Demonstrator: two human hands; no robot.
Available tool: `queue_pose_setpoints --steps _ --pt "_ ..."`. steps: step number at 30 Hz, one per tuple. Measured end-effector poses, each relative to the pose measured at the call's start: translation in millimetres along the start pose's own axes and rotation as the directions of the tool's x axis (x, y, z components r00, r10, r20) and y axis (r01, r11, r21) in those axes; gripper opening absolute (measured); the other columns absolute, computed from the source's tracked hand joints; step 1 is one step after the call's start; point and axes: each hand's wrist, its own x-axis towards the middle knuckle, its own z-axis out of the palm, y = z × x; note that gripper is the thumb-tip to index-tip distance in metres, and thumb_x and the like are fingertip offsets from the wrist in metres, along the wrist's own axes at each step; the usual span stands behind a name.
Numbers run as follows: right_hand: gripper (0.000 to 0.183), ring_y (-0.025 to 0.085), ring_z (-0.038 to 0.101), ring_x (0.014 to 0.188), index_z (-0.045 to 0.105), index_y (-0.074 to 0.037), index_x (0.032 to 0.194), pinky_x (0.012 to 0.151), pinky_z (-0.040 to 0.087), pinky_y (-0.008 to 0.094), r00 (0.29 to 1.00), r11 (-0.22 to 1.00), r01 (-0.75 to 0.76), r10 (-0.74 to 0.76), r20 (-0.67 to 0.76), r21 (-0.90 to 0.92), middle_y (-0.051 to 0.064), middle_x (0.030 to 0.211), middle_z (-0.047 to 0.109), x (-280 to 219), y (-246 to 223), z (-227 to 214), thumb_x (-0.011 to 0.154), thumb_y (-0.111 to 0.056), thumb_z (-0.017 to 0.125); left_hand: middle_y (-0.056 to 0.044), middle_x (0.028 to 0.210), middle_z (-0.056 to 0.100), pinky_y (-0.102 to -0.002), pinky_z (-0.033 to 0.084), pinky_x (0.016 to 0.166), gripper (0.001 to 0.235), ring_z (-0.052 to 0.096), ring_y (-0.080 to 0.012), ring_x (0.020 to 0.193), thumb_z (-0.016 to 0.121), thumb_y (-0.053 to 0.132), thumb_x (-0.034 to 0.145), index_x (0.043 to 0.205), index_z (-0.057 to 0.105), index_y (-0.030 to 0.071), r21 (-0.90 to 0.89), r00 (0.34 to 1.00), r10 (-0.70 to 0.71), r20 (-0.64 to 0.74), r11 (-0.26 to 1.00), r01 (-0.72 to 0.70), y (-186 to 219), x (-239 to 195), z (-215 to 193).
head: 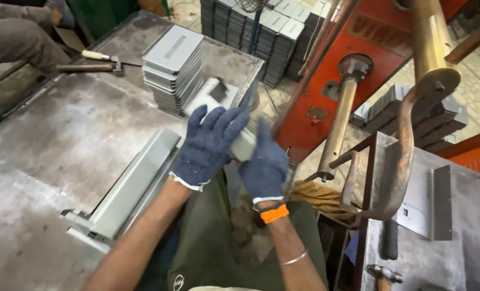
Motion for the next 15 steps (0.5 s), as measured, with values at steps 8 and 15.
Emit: queue_pose_setpoints --steps 8,15 --pt "0.088 0.028 0.075 0.1 0.06 -0.037 0.131 0.078 0.06 0.044 0.901 0.898 -0.423 0.431 -0.052 0.12 0.001 0.103 0.075 15 105 113 0.053 -0.069 0.086 -0.009 0.115 0.067 -0.049 0.053 0.09 0.059 0.067 -0.034 0.105 0.077 0.037 0.082 0.132 0.058 0.014 -0.313 0.753 -0.649 0.108 0.697 0.645 -42 -24 147" --pt "0.066 0.038 0.071 0.083 0.064 -0.003 0.113 0.075 0.056 0.046 0.911 0.909 -0.316 0.371 -0.18 0.272 0.017 0.099 0.072 19 71 83 0.061 -0.035 0.09 -0.021 0.098 0.068 -0.047 0.053 0.082 0.096 0.07 -0.0387 0.084 0.068 0.09 0.07 0.106 0.065 0.001 0.088 0.596 -0.778 0.201 0.62 0.78 -137 13 290"
